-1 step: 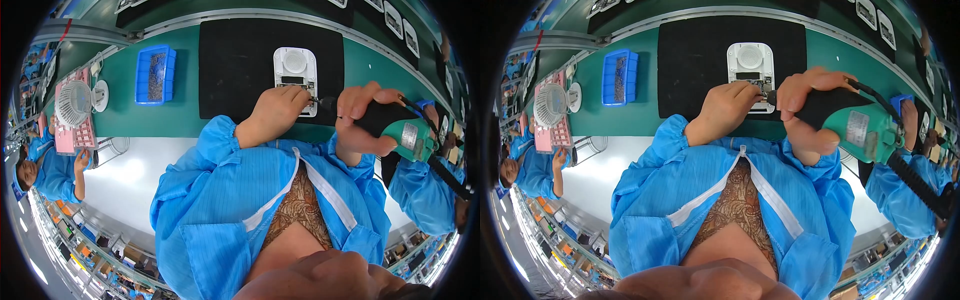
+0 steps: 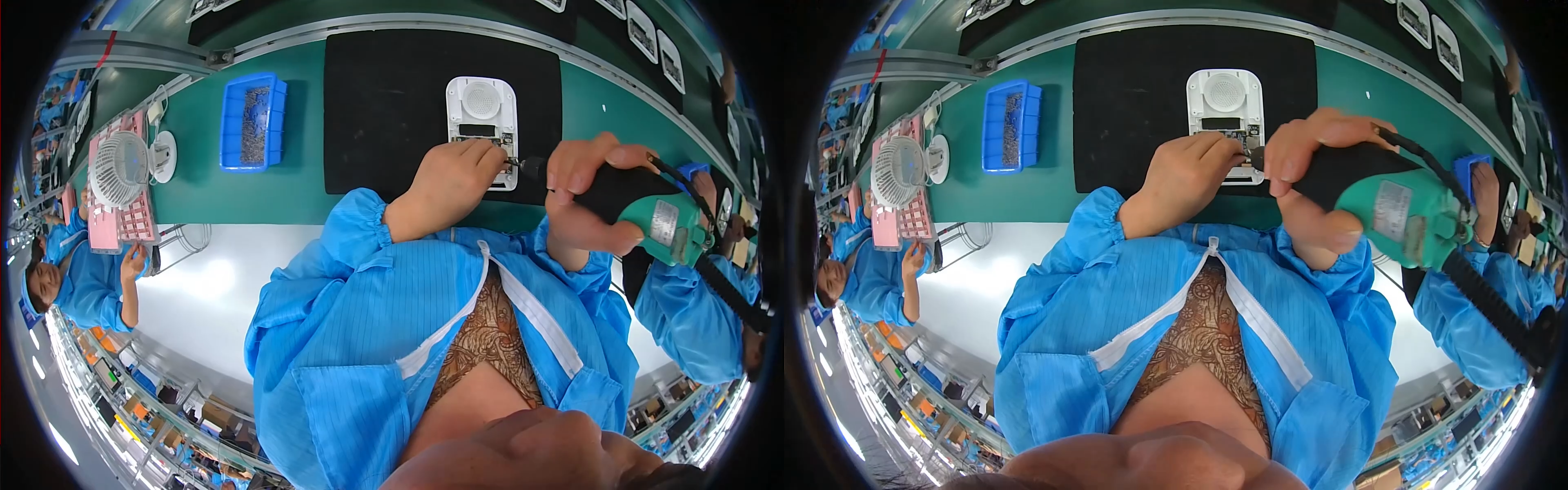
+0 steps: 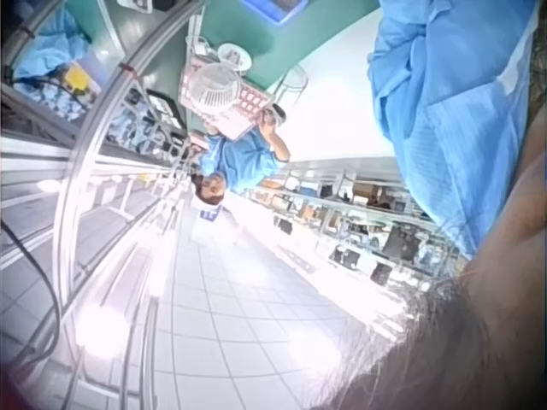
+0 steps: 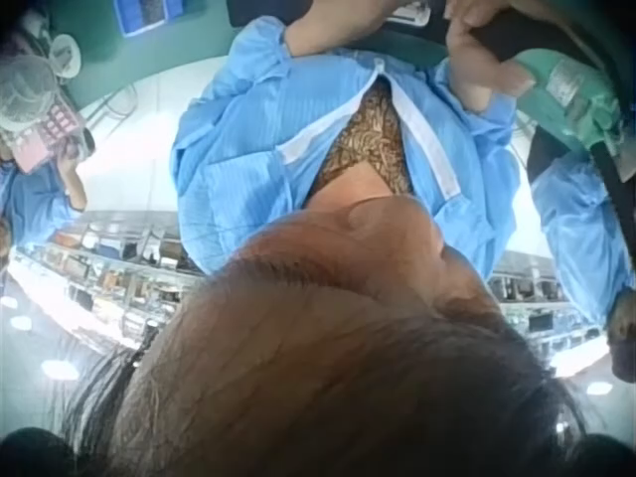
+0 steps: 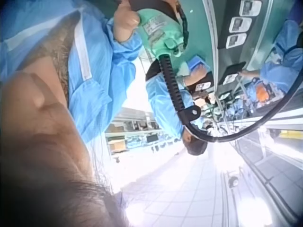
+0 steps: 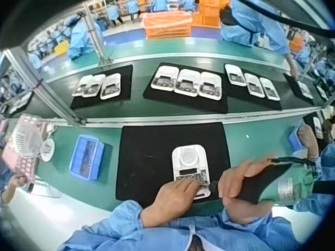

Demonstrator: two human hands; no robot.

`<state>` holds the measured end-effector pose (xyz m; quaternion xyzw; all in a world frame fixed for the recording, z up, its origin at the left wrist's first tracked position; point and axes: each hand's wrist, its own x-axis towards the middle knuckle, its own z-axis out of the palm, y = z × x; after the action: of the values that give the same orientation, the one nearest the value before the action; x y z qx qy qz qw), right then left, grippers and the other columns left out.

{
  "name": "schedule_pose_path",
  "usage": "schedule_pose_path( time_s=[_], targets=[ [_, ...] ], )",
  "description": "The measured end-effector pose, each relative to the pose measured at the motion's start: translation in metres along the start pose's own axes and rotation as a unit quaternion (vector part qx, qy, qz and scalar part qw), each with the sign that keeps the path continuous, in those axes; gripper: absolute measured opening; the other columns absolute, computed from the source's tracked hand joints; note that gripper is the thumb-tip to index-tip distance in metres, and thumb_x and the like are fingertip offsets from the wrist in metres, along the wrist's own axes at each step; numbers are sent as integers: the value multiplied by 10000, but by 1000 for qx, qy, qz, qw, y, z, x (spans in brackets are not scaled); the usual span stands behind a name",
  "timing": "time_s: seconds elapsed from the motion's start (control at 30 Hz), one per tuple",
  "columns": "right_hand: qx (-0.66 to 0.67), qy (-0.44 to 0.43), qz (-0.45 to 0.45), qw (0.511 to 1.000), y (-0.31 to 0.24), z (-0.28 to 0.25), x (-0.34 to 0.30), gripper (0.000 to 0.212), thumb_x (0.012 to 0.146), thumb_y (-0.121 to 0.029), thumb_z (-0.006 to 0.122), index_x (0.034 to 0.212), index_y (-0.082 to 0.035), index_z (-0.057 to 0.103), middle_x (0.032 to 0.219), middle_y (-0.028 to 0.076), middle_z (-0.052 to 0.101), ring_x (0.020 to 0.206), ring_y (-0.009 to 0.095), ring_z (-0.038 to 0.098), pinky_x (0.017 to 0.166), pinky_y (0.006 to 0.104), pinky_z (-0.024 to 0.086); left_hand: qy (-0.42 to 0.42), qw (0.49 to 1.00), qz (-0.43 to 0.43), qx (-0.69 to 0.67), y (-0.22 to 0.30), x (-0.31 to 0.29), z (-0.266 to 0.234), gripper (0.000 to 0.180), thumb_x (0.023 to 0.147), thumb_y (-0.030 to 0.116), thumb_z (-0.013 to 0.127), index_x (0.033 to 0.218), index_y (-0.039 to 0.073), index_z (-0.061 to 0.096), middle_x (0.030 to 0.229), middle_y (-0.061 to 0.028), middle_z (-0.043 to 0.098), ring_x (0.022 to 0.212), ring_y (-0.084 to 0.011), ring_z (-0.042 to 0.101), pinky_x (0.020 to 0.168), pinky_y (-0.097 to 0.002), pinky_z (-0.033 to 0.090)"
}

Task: The person assembles electronic components onto a circuit board by securing them with screws using an electric screwdriver.

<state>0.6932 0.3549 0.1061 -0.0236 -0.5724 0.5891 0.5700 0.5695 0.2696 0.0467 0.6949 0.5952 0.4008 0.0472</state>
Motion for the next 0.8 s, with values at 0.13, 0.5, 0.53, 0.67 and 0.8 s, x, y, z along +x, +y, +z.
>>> schedule_pose_path(
  time_s=[0.13,0.5,0.53,0.67,0.8],
  targets=[
    [-16,-42,25,999,11,4,0,740,724,-689,660,1112,-78,506,693,36,505,489,121,448,470,269,391,-21,997,-34,65,-5,0,-12,217,745,153,728,913,63,623,806,-76,623,686,-268,629,567,-342,499],
    [-81,29,69,994,30,-20,0,656,760,-599,678,1089,-54,519,701,52,509,507,123,471,482,278,404,38,881,-372,291,-169,-67,-188,197,854,222,640,973,69,669,845,-118,674,746,-294,649,654,-369,503],
    [-82,29,69,994,32,-20,0,655,759,-596,681,1088,-53,520,701,53,510,504,124,471,480,279,404,39,880,-373,292,-178,-73,-184,197,854,222,640,973,69,669,845,-118,674,746,-294,649,654,-369,503],
    [-82,33,70,994,34,-20,0,641,760,-583,688,1084,-54,524,704,56,512,502,125,472,475,278,403,24,924,-367,107,-191,-77,-177,193,831,123,652,979,0,644,774,-128,655,692,-224,621,659,-325,496],
    [-79,32,68,994,37,-20,-2,627,764,-569,691,1085,-56,526,704,57,512,503,125,474,474,277,403,10,915,-393,89,-201,-81,-175,174,847,114,629,972,-8,634,785,-135,662,714,-224,636,665,-319,496]
  ],
)
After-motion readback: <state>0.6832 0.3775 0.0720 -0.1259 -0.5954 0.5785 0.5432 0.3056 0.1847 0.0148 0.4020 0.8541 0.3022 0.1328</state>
